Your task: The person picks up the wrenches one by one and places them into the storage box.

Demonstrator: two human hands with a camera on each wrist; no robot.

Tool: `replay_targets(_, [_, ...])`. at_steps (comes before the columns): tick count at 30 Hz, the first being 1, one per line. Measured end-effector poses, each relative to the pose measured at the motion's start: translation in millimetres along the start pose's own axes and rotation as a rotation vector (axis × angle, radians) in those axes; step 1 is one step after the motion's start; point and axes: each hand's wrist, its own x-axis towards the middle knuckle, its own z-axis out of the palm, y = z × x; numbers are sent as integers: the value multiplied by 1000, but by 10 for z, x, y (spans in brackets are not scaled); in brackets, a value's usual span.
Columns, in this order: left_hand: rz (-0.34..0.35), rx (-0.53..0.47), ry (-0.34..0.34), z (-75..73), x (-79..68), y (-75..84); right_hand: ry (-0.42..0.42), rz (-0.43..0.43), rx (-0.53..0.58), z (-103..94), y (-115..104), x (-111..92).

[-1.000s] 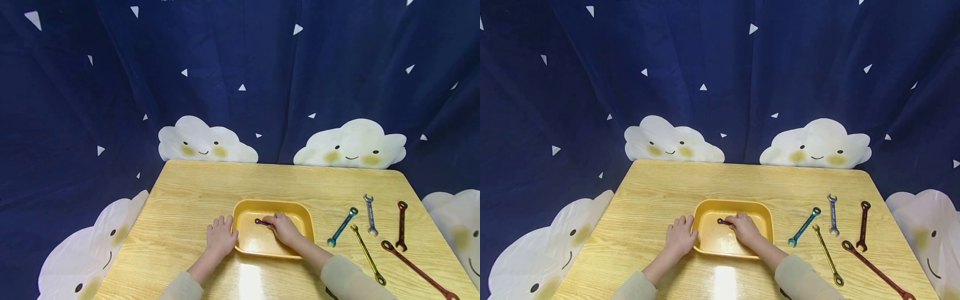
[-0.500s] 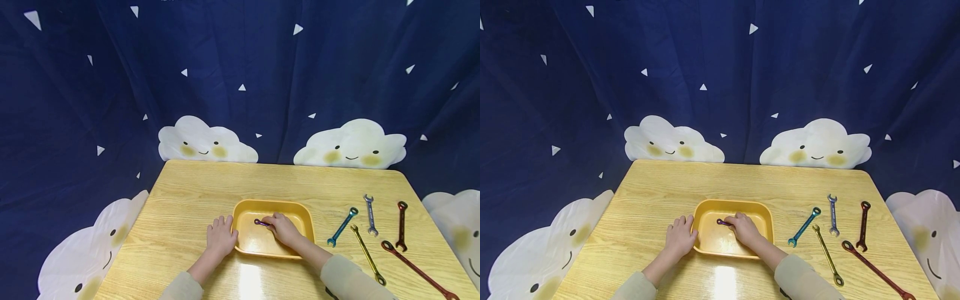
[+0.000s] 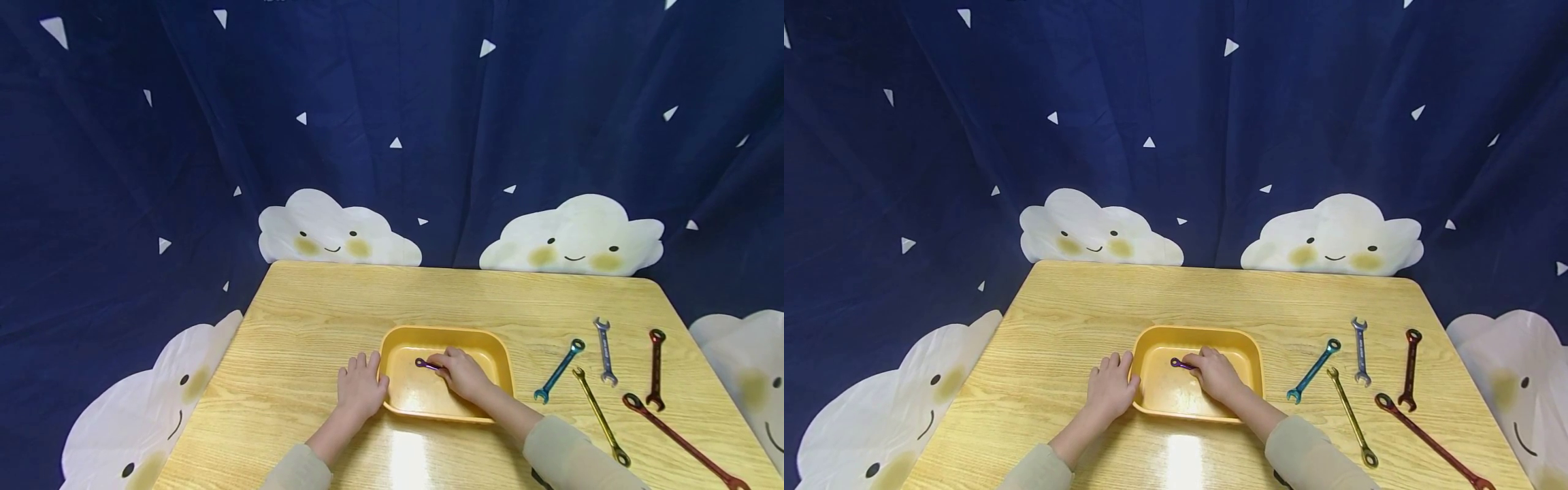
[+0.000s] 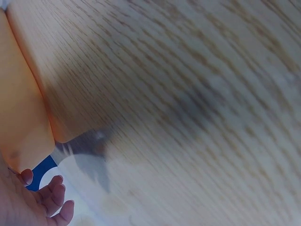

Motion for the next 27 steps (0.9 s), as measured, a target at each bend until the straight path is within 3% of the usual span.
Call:
replay_targets(11, [-2,-18,3,18,2,3,-68,-16,33,-51,36,-24])
replay_targets(19, [-1,-11,20,11,-6,5,-137,9,133,-179,82,0])
replay_targets(27, [-1,-8,13,14,3,0,-104,48,190,-341,125,12])
